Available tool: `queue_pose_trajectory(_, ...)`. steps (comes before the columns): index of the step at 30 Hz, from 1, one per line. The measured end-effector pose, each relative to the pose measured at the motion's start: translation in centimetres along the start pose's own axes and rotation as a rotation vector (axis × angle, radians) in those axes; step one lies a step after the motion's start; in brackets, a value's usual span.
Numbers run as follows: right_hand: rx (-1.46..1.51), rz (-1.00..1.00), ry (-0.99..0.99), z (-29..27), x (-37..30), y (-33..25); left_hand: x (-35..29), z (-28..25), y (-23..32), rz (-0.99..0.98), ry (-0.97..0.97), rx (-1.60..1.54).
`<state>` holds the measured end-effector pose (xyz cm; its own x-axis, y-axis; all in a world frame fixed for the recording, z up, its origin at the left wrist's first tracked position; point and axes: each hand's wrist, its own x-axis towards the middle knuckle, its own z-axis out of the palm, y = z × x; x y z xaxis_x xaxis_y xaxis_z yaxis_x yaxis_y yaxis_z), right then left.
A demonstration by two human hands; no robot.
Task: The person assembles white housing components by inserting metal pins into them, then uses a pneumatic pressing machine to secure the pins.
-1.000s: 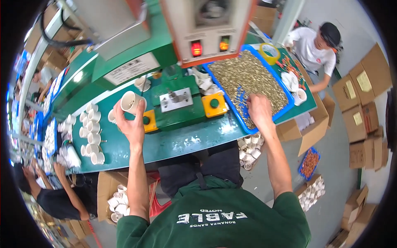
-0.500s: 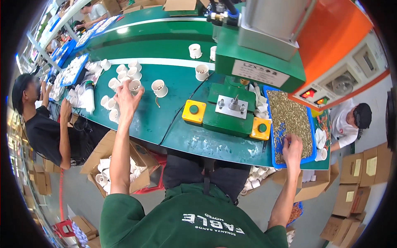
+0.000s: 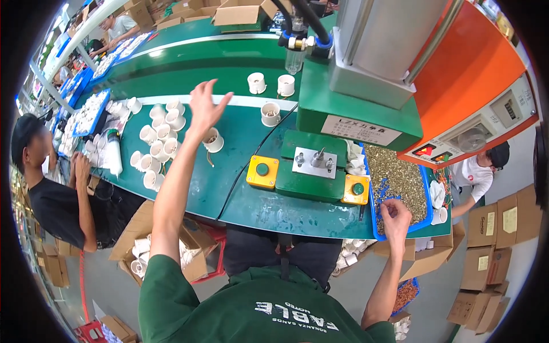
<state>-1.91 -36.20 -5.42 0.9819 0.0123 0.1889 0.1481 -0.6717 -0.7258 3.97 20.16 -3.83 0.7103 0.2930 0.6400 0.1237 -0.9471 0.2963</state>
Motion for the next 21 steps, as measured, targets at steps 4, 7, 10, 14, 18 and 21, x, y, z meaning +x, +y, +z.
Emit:
queue_pose_trajectory(4,0.060,0.050,-0.001,0.6,-0.8,-0.5,3.1,6.5,3.8,0.020,-0.082,0.106)
queue_pose_trajectory(7,0.067,0.095,0.018,0.3,-1.5,-0.4,4.1,10.7,4.1,-0.066,-0.226,0.074)
queue_pose_trajectory(10,0.035,0.106,0.018,-0.5,-2.1,-0.7,4.5,12.3,2.8,-0.260,-0.394,-0.097)
queue_pose_trajectory(14,-0.027,0.105,0.043,-1.2,-2.2,-0.7,4.1,9.9,4.5,-0.199,-0.140,-0.210)
queue_pose_trajectory(18,0.063,0.072,0.078,-0.3,-2.1,-0.6,1.9,1.4,9.5,-0.266,-0.166,-0.727)
queue_pose_trajectory(21,0.163,0.062,0.107,1.7,-1.7,1.4,-1.6,-5.3,14.9,-0.663,-0.440,-1.251)
